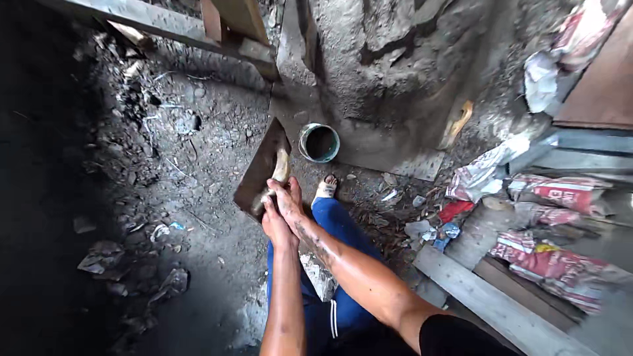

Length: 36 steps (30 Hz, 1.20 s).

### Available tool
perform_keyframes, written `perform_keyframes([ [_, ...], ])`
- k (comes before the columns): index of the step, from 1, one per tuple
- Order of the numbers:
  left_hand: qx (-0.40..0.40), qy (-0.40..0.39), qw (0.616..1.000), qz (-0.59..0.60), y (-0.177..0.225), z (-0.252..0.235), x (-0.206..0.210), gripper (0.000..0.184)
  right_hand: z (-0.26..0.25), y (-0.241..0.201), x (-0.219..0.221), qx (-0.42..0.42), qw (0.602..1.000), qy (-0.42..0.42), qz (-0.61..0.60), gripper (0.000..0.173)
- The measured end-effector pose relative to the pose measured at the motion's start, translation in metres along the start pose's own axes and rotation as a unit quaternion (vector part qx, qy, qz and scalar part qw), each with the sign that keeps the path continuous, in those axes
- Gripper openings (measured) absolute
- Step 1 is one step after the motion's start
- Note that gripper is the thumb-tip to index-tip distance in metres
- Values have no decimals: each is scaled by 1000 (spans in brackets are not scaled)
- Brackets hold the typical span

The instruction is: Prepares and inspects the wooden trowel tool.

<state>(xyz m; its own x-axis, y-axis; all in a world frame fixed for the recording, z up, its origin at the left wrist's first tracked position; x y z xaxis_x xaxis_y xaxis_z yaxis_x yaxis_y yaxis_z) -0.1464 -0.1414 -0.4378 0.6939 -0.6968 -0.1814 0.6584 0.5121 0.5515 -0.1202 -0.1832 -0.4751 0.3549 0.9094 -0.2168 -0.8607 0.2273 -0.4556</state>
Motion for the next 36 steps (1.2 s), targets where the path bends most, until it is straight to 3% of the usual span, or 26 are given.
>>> perform_keyframes([
  [4,43,33,998,-21,20,-40,-3,45,-8,-1,31,-6,1000,-18,2,62],
  [9,75,-72,995,2,27,-88,1,39,-35,-7,64,-5,999,-40,-6,67],
  [13,132,-71,986,76,26,-137,14,42,-78,-12,72,-95,983,-152,37,51],
  [15,155,-68,980,108,37,-161,16,53,-98,-25,51,-173,957,-198,121,40],
  [18,170,-8,969,176,69,-194,22,51,-166,-36,-16,-278,912,-149,261,34],
  [21,191,28,955,226,97,-202,13,43,-254,-17,-103,-291,870,-78,392,35],
  [24,276,-4,927,255,115,-192,11,46,-328,15,-144,-258,835,-86,478,35],
  [28,355,-28,899,254,70,-229,63,41,-405,64,-142,-220,786,-112,567,36],
  [33,259,-42,912,314,15,-265,118,44,-435,64,-105,-219,741,-91,628,42],
  [36,213,-92,899,372,-10,-268,134,49,-450,63,-100,-206,761,-54,613,41],
])
Point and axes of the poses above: each hand's wrist, its own z-axis away from the middle knuckle, its own x-axis out of the palm, y = z × x, the point moved 3 cm from there along -z, towards the middle knuckle, and after that the axes turned 6 degrees about y, right-handed, at the moved point
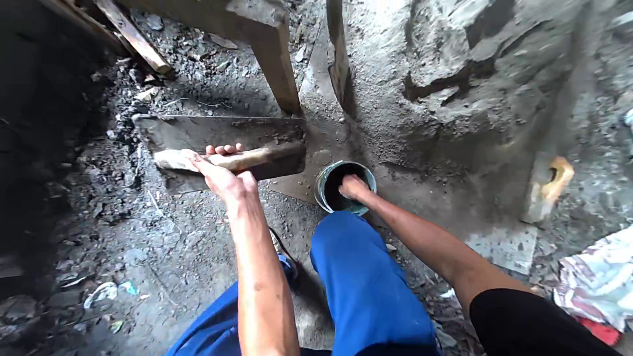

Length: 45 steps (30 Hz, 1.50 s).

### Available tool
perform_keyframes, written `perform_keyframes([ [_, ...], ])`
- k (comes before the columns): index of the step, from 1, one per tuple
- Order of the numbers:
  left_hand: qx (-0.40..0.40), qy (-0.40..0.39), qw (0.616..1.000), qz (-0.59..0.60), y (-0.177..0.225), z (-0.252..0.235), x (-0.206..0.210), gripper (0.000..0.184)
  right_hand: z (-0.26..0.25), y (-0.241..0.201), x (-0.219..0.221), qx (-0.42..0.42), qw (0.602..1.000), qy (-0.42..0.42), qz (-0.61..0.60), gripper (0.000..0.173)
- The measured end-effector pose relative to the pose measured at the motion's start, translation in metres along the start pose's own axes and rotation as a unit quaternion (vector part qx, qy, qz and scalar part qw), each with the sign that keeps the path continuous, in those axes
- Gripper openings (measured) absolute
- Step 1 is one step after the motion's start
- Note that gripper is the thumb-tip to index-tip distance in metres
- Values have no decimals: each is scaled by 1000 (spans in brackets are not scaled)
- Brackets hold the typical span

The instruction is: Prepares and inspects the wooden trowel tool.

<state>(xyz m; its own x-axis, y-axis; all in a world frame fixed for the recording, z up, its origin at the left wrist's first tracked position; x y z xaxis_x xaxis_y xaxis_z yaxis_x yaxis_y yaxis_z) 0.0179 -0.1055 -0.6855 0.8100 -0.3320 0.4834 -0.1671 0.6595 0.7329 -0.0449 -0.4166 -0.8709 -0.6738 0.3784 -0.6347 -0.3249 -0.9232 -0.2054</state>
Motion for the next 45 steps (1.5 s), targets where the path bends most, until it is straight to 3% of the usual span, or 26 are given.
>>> perform_keyframes([
  [3,-28,-1,999,38,-22,3,-10,53,-3,0,-10,69,981,-59,-169,37],
  [5,-29,13,999,40,-29,7,-13,56,1,1,-23,60,913,-125,-385,46],
  [7,-5,44,998,34,-29,9,-20,55,31,-19,-48,-22,828,-185,-529,47],
  [9,19,85,996,33,-26,11,-27,54,70,-53,-73,-150,789,-175,-569,47],
  [11,39,122,991,42,-23,14,-33,52,93,-89,-80,-293,797,-104,-518,38],
  [13,50,159,985,55,-17,16,-39,53,84,-122,-71,-395,833,8,-388,26],
  [17,59,215,974,46,7,11,-75,52,52,-149,-58,-426,844,192,-264,20],
  [20,87,247,965,22,28,10,-101,35,42,-159,-50,-410,856,183,-255,24],
  [24,94,275,956,30,57,11,-123,43,42,-189,-25,-450,872,43,-191,57],
  [26,87,286,954,34,66,9,-130,42,47,-198,-15,-458,867,34,-192,58],
  [30,75,281,954,65,69,6,-132,40,46,-211,-9,-447,865,57,-222,45],
  [32,63,270,955,101,64,1,-132,51,50,-213,-9,-435,869,96,-215,43],
  [40,65,261,953,140,59,-4,-138,54,46,-228,-5,-464,842,253,-112,41],
  [45,75,285,944,151,61,-8,-139,55,43,-232,-4,-473,834,256,-125,39],
])
Point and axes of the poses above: each hand's wrist, its own z-axis away from the middle knuckle, its own x-axis out of the palm, y = z × x, the point moved 3 cm from there along -z, towards the middle knuckle, and after that the axes turned 6 degrees about y, right-handed, at the moved point
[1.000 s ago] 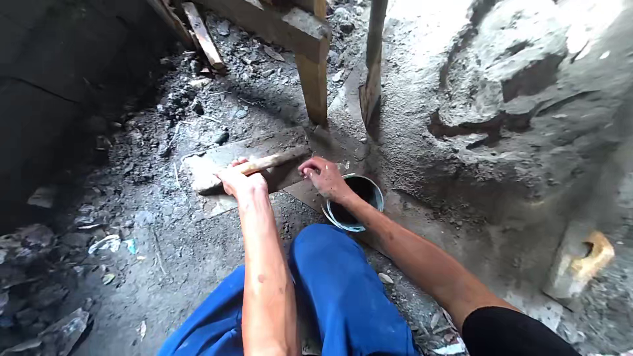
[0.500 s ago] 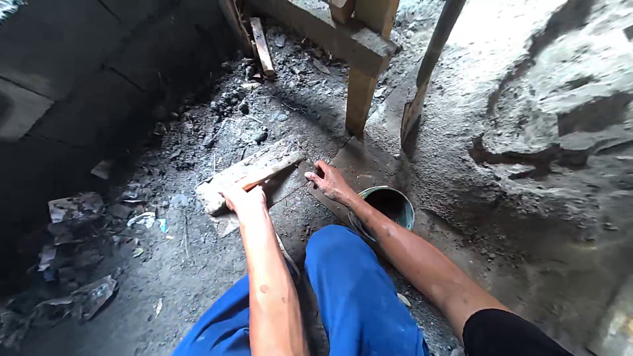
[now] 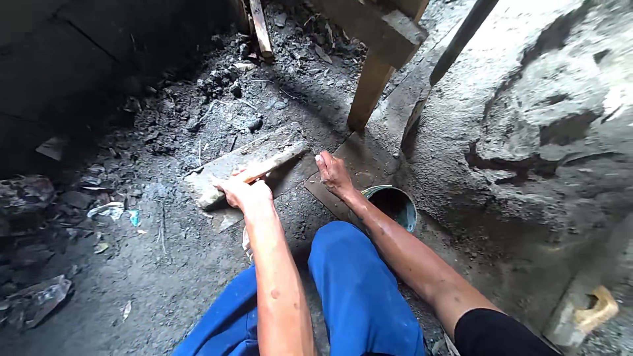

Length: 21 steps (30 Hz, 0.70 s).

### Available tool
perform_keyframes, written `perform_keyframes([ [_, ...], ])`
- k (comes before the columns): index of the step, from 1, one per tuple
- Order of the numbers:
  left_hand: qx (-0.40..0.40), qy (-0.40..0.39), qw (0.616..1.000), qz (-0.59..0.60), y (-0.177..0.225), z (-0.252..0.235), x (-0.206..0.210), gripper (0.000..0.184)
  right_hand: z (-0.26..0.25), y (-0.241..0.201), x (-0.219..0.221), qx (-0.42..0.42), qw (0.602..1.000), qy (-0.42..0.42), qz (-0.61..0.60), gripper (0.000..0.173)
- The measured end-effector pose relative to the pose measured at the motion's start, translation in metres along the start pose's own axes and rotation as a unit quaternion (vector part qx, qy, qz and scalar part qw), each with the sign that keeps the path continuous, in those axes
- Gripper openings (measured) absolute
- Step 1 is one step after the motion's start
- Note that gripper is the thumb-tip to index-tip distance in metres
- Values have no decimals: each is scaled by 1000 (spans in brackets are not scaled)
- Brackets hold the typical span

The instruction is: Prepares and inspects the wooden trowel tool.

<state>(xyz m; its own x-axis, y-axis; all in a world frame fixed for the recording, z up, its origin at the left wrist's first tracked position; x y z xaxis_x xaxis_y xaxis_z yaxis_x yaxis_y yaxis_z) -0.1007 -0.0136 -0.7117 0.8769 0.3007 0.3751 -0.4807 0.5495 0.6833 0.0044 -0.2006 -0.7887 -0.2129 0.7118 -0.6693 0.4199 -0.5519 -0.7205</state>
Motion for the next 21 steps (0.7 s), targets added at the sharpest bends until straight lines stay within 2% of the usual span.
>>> perform_keyframes([
  [1,1,-1,1000,-1,1,2,1,55,0,0,-1,16,1000,-9,-8,41],
  [4,3,-5,1000,-13,3,10,4,53,-4,-6,-5,68,997,-32,-8,63],
  [5,4,-7,1000,-15,4,12,3,52,-7,-8,-5,77,996,-43,-3,65],
  [11,-1,-17,1000,-9,15,9,5,50,-19,-10,-6,-2,998,-66,-1,45],
  [15,-1,-17,1000,-17,13,4,2,50,-18,-6,0,-67,997,-19,37,37],
  [16,-1,-14,1000,-20,13,3,1,51,-17,-4,0,-57,998,-16,24,36],
  [18,1,-15,1000,-27,14,1,-1,51,-17,1,2,24,998,-36,-44,36],
  [21,13,-24,999,-26,18,-6,-6,53,-21,13,4,160,968,-57,-185,34],
])
Point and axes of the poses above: each hand's wrist, its own z-axis away from the middle knuckle, its own x-axis out of the palm, y = z × x, the point moved 3 cm from there along -z, towards the middle knuckle, and after that the axes turned 6 degrees about y, right-handed, at the moved point
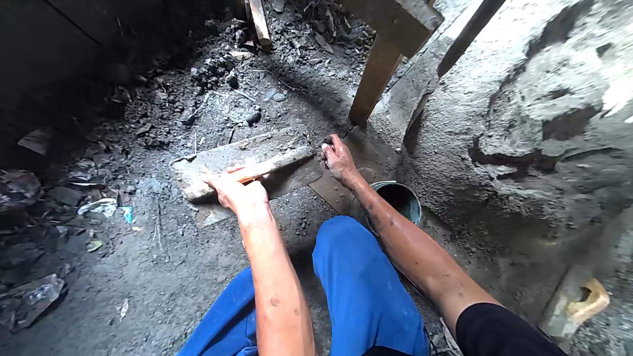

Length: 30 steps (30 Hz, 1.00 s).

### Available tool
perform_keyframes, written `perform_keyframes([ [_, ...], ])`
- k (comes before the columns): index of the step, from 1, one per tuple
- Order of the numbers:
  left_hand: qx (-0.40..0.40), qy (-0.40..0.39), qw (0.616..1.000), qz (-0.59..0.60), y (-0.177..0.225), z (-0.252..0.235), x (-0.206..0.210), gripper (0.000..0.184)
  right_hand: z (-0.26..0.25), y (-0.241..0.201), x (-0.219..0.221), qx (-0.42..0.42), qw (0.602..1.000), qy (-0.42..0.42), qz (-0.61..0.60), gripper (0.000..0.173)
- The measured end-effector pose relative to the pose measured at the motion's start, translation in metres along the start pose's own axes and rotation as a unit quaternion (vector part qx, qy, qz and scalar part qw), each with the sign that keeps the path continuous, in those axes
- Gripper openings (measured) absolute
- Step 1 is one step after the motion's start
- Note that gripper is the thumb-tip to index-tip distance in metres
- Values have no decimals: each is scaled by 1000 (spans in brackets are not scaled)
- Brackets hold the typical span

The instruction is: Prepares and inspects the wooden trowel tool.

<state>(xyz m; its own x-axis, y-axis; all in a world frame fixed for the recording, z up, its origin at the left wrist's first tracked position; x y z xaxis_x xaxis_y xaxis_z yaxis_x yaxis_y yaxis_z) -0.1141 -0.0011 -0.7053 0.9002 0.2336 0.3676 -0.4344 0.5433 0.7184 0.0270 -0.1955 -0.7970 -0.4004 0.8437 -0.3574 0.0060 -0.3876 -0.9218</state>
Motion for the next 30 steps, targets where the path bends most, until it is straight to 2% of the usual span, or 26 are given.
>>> perform_keyframes([
  [2,6,-15,1000,4,-1,-4,-2,53,-2,-5,5,21,997,-7,-73,32],
  [7,-19,-32,999,1,-3,-1,-3,58,4,-20,15,-72,996,10,59,49],
  [13,-45,-46,998,-17,3,-12,-13,62,9,-32,17,-174,977,40,113,40],
  [18,-35,-33,999,-3,14,-10,-12,56,11,-28,20,-267,938,106,195,37],
  [19,-31,-32,999,2,16,-11,-13,54,9,-27,16,-250,942,107,196,35],
  [21,-24,-30,999,10,22,-13,-17,55,-1,-24,7,-158,975,76,138,39],
  [24,-6,-28,1000,4,25,-15,-20,53,-11,-23,11,-49,998,-32,13,45],
  [27,12,-37,999,-17,22,-12,-20,50,-5,-36,23,-65,991,-61,99,55],
  [30,13,-46,998,-28,21,-10,-19,49,-1,-31,32,-146,976,-40,156,54],
])
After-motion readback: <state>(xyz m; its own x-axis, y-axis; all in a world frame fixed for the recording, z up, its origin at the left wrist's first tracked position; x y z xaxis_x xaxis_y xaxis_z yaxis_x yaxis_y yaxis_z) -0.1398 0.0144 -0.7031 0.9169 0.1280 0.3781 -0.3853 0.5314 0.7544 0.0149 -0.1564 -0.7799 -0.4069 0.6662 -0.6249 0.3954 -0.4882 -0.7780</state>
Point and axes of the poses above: each hand's wrist, its own z-axis away from the middle knuckle, its own x-axis out of the palm, y = z × x, the point moved 3 cm from there along -z, towards the middle knuckle, and after that the axes turned 6 degrees about y, right-handed, at the moved point
